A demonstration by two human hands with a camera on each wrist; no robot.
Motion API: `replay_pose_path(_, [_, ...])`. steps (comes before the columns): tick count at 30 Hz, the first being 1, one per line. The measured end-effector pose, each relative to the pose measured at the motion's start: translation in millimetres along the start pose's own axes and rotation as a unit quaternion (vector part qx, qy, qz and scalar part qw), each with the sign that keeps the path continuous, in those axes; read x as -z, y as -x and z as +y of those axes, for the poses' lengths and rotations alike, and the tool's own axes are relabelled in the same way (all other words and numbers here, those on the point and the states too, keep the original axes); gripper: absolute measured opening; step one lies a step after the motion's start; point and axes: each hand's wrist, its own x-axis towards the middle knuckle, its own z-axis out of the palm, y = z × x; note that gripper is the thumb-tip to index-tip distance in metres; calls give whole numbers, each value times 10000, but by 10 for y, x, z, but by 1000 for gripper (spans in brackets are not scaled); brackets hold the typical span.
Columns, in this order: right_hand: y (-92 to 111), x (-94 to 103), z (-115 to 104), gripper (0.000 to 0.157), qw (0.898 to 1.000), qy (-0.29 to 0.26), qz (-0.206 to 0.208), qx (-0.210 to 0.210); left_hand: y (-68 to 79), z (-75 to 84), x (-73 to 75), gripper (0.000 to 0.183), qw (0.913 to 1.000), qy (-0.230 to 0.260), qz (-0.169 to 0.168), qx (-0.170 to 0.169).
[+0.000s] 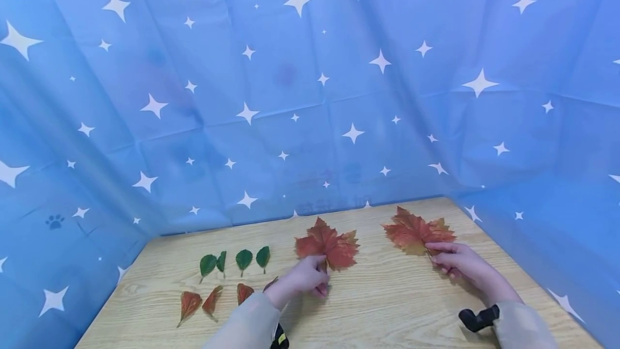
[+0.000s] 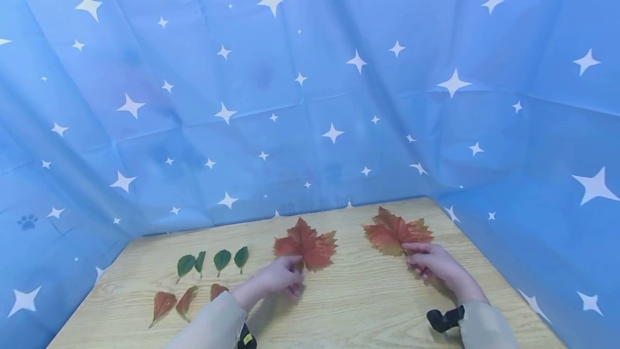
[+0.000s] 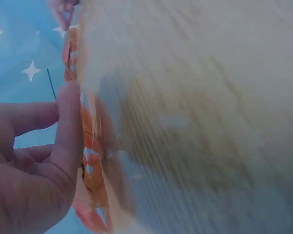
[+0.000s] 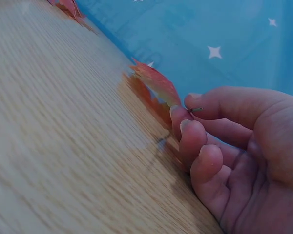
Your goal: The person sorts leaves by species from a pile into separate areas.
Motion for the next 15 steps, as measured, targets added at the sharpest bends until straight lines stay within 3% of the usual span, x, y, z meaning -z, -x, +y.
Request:
replay_pose_path(4, [5,5,-4,63,10000,19,27,-54,-1,49,-81,60,9964,-843,94,-25])
replay_pose_path(15, [2,-7,-9,63,9998,139,118,-109,-131,83,-203,51,9790,-2004,378,21])
